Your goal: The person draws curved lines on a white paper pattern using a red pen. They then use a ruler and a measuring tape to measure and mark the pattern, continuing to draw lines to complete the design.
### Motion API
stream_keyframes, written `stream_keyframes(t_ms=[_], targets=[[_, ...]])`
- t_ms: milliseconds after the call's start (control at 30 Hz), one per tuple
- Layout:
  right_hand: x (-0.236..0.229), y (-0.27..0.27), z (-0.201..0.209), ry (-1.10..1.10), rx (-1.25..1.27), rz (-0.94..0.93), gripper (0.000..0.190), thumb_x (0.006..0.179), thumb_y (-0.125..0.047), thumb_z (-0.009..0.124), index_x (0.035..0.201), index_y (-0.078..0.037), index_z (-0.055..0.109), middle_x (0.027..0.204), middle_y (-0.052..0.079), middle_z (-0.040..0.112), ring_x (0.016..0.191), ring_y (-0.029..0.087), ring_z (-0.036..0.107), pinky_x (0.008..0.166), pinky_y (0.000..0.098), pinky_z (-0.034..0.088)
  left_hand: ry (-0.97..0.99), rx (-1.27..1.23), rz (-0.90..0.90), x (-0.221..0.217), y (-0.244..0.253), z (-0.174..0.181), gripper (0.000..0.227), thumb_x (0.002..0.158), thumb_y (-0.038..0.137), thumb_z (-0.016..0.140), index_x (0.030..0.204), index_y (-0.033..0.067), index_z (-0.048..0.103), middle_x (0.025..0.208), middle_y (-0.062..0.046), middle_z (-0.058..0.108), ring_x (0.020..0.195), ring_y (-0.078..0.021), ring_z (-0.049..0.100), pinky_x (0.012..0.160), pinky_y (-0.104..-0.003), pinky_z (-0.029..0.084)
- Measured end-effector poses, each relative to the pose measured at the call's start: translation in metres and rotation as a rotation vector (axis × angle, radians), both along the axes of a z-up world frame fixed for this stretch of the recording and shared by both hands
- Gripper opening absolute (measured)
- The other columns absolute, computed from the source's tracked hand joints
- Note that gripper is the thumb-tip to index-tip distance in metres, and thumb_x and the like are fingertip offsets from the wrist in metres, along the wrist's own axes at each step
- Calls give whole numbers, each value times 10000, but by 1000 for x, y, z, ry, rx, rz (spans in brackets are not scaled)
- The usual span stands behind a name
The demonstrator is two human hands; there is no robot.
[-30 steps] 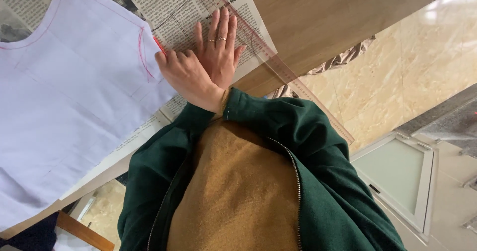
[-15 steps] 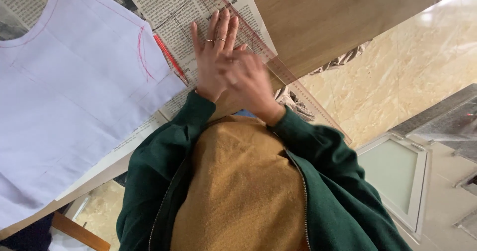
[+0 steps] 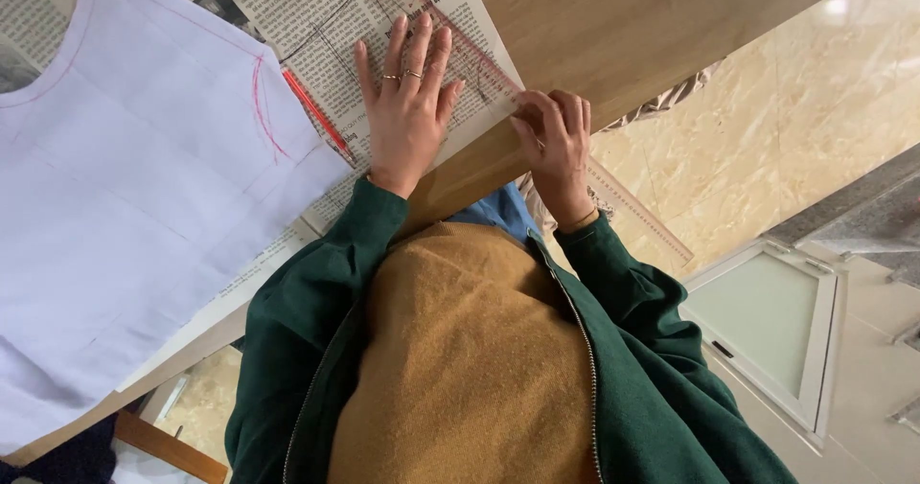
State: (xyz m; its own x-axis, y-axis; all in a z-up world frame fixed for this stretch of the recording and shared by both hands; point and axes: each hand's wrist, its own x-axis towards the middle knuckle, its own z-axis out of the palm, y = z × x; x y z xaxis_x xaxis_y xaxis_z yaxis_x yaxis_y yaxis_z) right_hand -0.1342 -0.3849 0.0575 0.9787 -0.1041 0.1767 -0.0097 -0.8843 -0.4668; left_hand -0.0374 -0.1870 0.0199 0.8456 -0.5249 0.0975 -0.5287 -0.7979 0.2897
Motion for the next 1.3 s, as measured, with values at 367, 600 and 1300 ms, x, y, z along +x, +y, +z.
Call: stream_keyframes(t_ms=[367, 600, 1300], targets=[[3, 0, 3, 74, 34, -38, 242, 1024, -133, 693, 1227, -12, 640, 1151, 159, 584, 1076, 311, 517, 926, 446, 463, -3, 14, 3, 0, 0, 2, 537, 1227, 486, 537, 1641, 167, 412, 1667, -60, 289, 1541, -322, 271, 1218, -694, 201], [4, 1, 5, 83, 37, -43, 223, 1031, -169, 685, 1219, -55, 651, 1129, 144, 567, 1051, 310, 512, 933, 448, 438, 39, 9, -4, 1, 0, 2, 550, 1230, 475, 536, 1651, 148, 396, 1677, -71, 266, 1547, -317, 227, 1215, -703, 165], [6, 5, 10, 107, 73, -67, 216, 1009, -154, 701, 1199, -60, 666, 1131, 122, 580, 1080, 304, 513, 942, 428, 433, 61, 40, -1, 1, 1, 2, 560, 1235, 468, 553, 1662, 173, 344, 1685, -66, 241, 1560, -309, 259, 1224, -690, 190]])
